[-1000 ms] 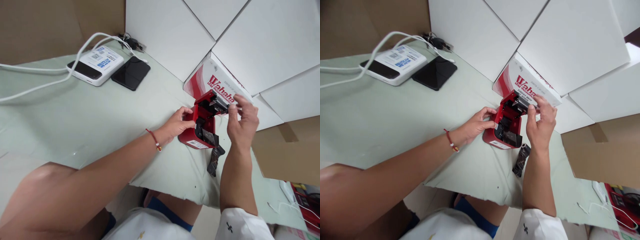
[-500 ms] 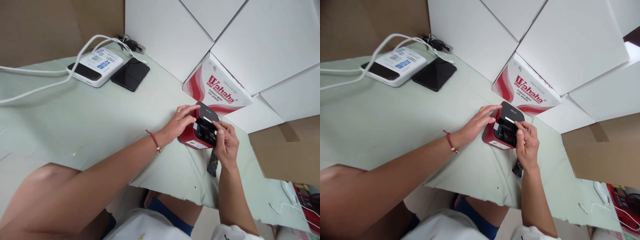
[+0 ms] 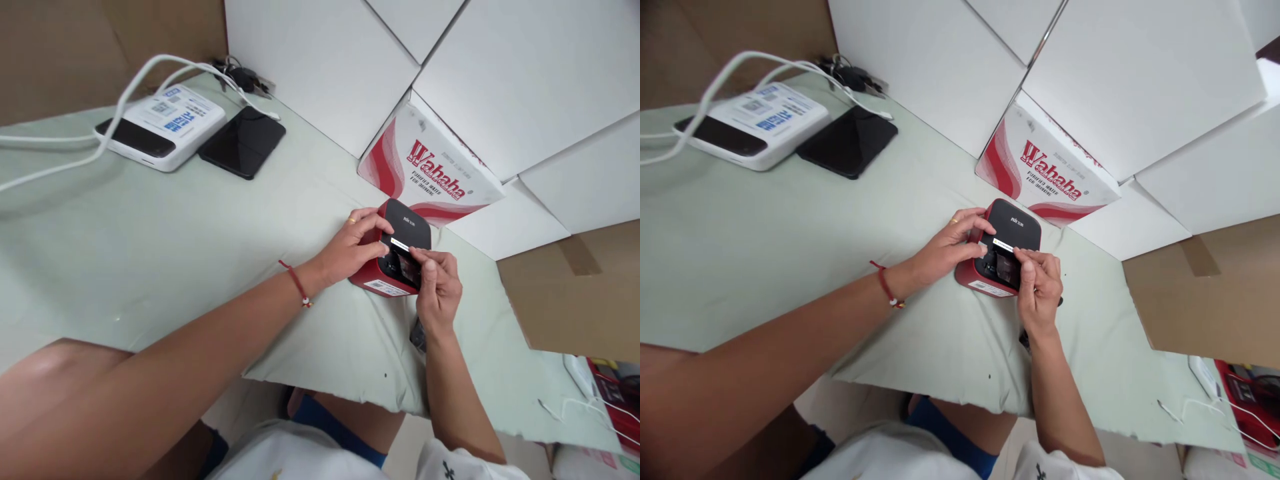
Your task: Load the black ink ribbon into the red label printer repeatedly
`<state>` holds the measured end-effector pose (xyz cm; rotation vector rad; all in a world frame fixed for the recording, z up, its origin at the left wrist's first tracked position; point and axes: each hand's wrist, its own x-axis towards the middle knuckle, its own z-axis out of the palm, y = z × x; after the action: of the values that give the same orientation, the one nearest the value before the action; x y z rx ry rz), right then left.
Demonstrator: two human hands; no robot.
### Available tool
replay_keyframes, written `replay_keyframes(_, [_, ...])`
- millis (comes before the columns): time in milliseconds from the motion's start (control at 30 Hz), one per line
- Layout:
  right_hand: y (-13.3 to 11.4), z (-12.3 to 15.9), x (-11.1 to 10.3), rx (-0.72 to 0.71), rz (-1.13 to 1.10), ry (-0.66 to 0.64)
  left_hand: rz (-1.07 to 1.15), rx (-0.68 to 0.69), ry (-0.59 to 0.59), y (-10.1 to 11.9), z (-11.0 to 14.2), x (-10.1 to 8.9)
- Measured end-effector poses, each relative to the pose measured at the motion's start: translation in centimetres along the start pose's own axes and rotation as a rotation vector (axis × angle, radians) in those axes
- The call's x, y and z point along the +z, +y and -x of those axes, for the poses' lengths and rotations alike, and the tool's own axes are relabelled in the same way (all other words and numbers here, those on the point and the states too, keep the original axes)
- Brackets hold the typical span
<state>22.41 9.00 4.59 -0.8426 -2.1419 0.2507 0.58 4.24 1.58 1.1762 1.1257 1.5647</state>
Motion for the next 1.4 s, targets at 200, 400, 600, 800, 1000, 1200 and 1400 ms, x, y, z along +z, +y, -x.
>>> replay_keyframes(200, [0.0,1.0,0.5,-0.069,0.054,0.051,0.167,-0.091,0.000,0.2,0.0,-0.4])
replay_keyframes(400, [-1.2,2.5,0.3,-0.280,0.119,0.122,0.277,-0.094,0.017,0.6,0.0,-0.2])
replay_keyframes(600, [-2.1,2.6,0.2,-0.331,0.115,0.094,0.324,-0.158,-0.005,0.7,-0.1,-0.3])
replay_keyframes(800, [-2.1,2.3,0.2,-0.341,0.102,0.075,0.324,-0.106,-0.041,0.7,-0.1,-0.5])
replay_keyframes(1000, [-2.6,0.2,-1.6,-0.134,0.045,-0.052,0.383,-0.100,-0.039,0.0,-0.3,-0.2])
replay_keyframes(1200, [-2.1,-7.4,-2.5,0.176,0.174,-0.517,0.405,-0.137,0.011,-0.6,-0.3,0.1])
replay_keyframes(1400, [-2.3,-11.6,1.1,0.175,0.792,-0.898,0.406,-0.181,0.024,-0.2,-0.3,0.2])
